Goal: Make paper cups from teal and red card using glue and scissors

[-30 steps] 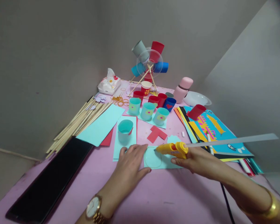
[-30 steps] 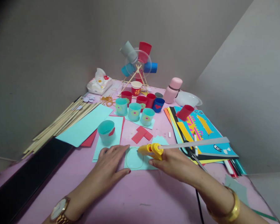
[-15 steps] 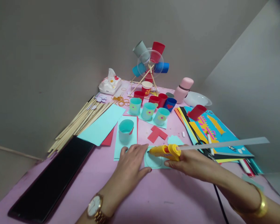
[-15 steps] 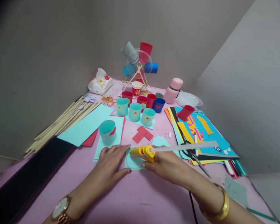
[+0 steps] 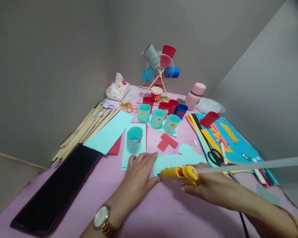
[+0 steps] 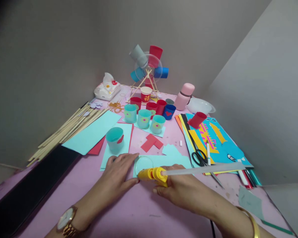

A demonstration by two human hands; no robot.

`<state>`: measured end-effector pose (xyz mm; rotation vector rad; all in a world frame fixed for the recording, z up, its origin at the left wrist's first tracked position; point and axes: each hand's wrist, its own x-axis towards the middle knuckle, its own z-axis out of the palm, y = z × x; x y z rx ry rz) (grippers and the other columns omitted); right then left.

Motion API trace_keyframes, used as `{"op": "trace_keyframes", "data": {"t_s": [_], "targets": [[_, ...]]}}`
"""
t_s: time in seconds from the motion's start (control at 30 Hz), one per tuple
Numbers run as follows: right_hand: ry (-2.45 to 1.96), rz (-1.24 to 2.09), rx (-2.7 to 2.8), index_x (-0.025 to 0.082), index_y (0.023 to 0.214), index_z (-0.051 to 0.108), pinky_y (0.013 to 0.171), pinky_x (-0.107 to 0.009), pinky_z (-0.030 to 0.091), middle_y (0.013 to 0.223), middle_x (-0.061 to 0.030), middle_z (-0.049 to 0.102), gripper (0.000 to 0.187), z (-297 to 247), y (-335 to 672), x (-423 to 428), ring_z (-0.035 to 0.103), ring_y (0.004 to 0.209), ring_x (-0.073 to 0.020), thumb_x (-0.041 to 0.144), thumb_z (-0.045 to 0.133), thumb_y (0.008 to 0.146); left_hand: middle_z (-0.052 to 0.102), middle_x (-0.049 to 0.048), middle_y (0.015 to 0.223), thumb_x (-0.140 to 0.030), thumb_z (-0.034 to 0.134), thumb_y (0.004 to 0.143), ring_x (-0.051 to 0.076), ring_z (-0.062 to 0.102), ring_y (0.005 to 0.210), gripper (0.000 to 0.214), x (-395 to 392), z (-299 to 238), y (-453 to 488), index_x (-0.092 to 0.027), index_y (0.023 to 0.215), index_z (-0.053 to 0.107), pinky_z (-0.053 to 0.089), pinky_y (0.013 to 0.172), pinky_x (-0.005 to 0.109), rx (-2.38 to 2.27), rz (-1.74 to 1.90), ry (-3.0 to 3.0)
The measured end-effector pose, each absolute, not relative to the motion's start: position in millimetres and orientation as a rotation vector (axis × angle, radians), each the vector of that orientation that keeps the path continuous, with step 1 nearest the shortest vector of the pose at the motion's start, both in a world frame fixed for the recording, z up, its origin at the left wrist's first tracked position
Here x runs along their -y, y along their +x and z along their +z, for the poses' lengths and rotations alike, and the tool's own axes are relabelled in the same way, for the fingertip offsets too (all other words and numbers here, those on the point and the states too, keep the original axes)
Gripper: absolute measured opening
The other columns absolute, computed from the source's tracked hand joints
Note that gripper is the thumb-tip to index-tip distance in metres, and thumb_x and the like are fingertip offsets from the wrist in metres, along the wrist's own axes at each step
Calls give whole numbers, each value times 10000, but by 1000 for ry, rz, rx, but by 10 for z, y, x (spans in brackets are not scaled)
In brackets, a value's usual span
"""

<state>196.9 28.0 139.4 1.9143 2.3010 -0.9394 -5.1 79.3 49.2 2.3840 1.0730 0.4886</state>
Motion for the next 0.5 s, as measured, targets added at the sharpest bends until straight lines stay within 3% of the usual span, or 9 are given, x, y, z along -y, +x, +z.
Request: {"op": "trace_keyframes", "data": {"t_s": [0.13, 0.33, 0.5], "targets": [[1938, -879, -2224, 224, 916, 693, 682, -297, 454, 877, -41, 704, 203, 1405, 2073, -199, 627, 776, -236, 296, 525, 828, 578, 86, 1277, -239, 647, 800, 270, 453, 1185, 599, -794, 483, -49, -235, 1327, 362, 272, 937, 435, -1076, 499, 2395], [2089, -976, -2078, 274, 1079, 677, 780, -328, 485, 1030, -38, 717, 304, 1386, 2260, -135, 651, 910, -272, 350, 516, 833, 581, 90, 1279, -242, 663, 788, 284, 453, 1186, 621, -816, 447, -43, -242, 1327, 356, 271, 928, 443, -1080, 503, 2409], [2096, -982, -2114, 268, 1105, 664, 757, -335, 487, 991, -37, 721, 317, 1337, 2283, -170, 650, 893, -265, 352, 497, 850, 578, 82, 1275, -241, 657, 796, 274, 448, 1186, 615, -801, 434, -55, -239, 1331, 352, 269, 929, 430, -1074, 501, 2412]]}}
